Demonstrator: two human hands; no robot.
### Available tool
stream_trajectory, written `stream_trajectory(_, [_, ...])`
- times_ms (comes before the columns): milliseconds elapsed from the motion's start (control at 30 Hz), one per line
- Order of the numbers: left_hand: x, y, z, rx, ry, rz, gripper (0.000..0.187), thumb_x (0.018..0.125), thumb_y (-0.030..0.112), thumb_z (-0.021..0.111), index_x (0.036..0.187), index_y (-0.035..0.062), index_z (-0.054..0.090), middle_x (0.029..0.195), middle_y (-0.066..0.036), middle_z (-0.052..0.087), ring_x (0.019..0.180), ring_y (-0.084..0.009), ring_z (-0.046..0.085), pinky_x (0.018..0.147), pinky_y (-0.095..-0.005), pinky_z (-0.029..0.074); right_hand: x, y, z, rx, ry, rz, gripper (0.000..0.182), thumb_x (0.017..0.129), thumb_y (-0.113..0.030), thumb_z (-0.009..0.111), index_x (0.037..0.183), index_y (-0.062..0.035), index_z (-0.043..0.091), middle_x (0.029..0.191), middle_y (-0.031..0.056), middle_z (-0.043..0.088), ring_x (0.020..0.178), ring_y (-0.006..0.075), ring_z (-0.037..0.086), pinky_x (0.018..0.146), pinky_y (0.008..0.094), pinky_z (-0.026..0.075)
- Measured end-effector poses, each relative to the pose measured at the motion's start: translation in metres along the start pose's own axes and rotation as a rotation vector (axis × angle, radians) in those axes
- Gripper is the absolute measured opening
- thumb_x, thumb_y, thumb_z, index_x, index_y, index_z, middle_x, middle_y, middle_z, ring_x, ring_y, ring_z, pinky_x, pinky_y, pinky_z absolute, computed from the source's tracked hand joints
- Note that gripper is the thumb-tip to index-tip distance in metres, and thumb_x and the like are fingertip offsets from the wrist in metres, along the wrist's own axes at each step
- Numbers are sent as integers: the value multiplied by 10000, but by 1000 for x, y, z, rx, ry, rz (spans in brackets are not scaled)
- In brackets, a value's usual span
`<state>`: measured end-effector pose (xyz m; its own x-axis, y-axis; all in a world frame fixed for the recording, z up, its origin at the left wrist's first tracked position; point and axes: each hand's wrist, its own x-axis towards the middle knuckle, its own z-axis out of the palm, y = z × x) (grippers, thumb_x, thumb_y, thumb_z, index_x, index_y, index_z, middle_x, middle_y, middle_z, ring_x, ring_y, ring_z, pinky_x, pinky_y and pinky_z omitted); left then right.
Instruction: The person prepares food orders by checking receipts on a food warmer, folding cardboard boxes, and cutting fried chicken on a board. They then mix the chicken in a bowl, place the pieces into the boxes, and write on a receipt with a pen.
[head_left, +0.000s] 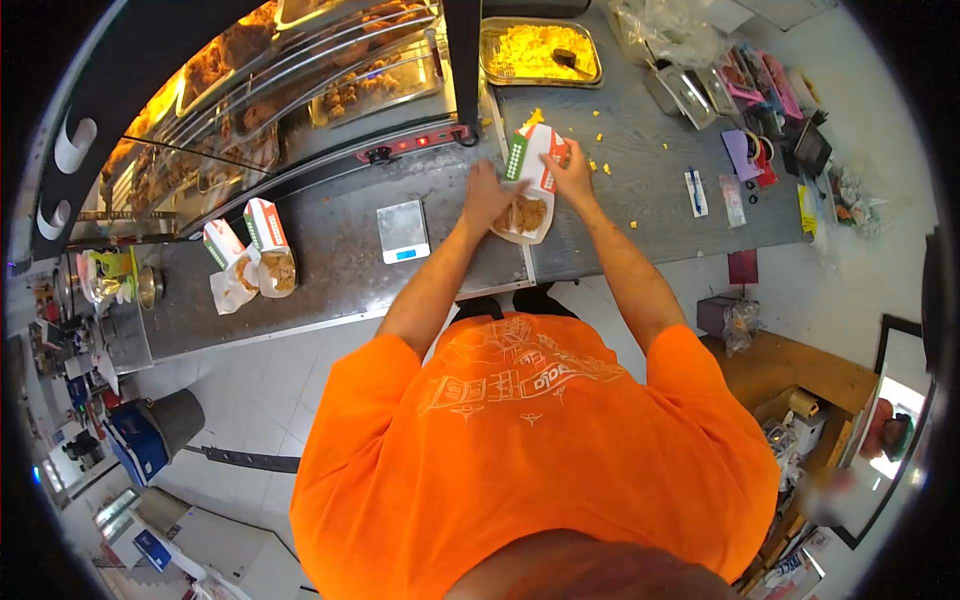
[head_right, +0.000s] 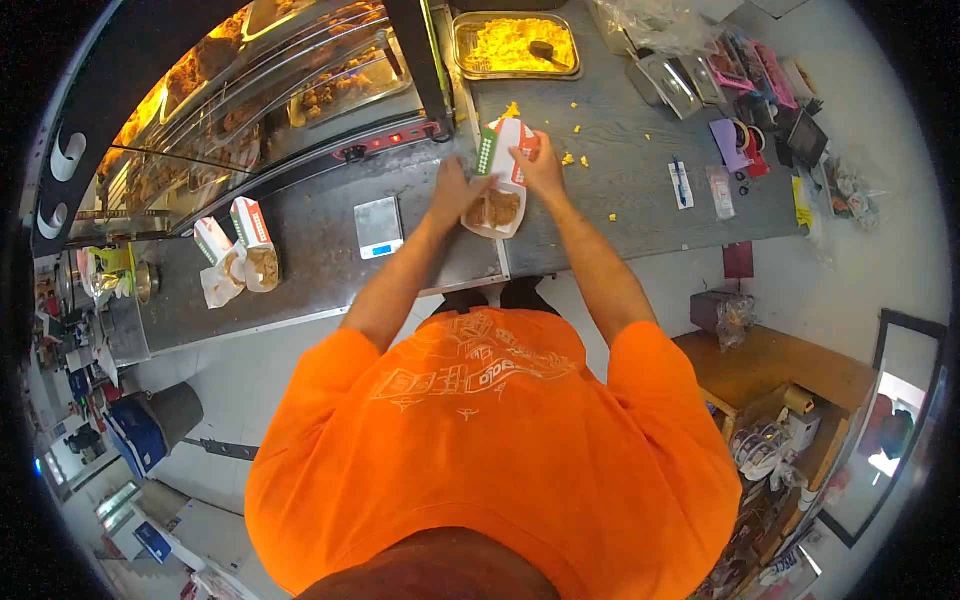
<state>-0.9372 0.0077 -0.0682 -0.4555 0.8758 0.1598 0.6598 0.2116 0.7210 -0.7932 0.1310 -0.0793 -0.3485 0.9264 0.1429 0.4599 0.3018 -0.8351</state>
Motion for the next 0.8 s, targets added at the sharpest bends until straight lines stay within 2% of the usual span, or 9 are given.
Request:
stream_trajectory(200, [46,15,-13,-168,-198,145,502,830,182,610,1271,12,442,1212,-265,503,1087,-397,516,915,-417,426,12,-38,-36,-294,-253,-163,405,823,-161,567,1217,-81,518,1012,178,641,916,347,613,794,420,489])
stream_trajectory(300, [10,8,-42,24,-284,376,516,833,77,571,1332,101,442,1245,-218,512,1158,-370,494,943,-387,432,-1,0,-50,-341,-162,-649,398,821,-104,557,1216,-156,557,965,141,645,914,287,620,856,408,447])
stream_trajectory(367, [-15,-40,-20,-373,-503,-50,577,785,71,603,1336,168,462,1267,-156,499,1206,-343,460,993,-362,398,-24,17,-59,-379,-144,-837,399,823,-98,553,1217,-165,559,1013,132,634,947,262,606,890,418,425])
stream_trajectory(433, [-28,-52,-21,369,-463,795,623,679,182,704,1274,186,518,1246,-158,483,1200,-344,448,1035,-361,346,-53,38,-62,-466,-246,-929,433,800,-108,606,1228,-157,560,1111,114,596,1029,257,558,926,431,390])
stream_trajectory(467, [-30,-39,-14,348,-485,844,623,679,182,704,1274,186,518,1246,-158,483,1200,-344,448,1035,-361,346,-68,40,-62,-498,-216,-890,433,800,-108,606,1228,-157,560,1111,114,596,1029,257,558,926,431,390])
stream_trajectory(533, [-22,-8,-13,244,-483,679,654,557,260,771,1168,154,563,1226,-167,458,1157,-358,462,1020,-380,362,-85,36,-49,-271,-102,-171,472,736,-138,682,1197,-150,587,1109,112,597,1137,259,490,994,405,354])
stream_trajectory(667, [21,-6,30,-59,-505,476,625,522,235,796,1087,111,560,1185,-184,468,1051,-368,519,891,-407,464,-83,65,-15,-55,-172,64,605,685,-173,766,1248,-152,546,1128,142,593,1077,270,544,963,401,393])
stream_trajectory(733, [42,-3,30,-84,-512,444,598,552,227,795,1087,99,558,1155,-180,503,1027,-358,540,873,-408,475,-74,68,-2,748,-66,391,626,711,-186,776,1280,-160,517,1155,155,584,991,228,597,882,365,462])
stream_trajectory(800, [62,-6,34,-547,-629,130,595,614,226,783,1145,82,555,1160,-172,534,1041,-325,543,889,-399,464,-72,61,-5,828,53,382,531,802,-199,712,1290,-161,506,1104,99,580,860,164,590,779,292,498])
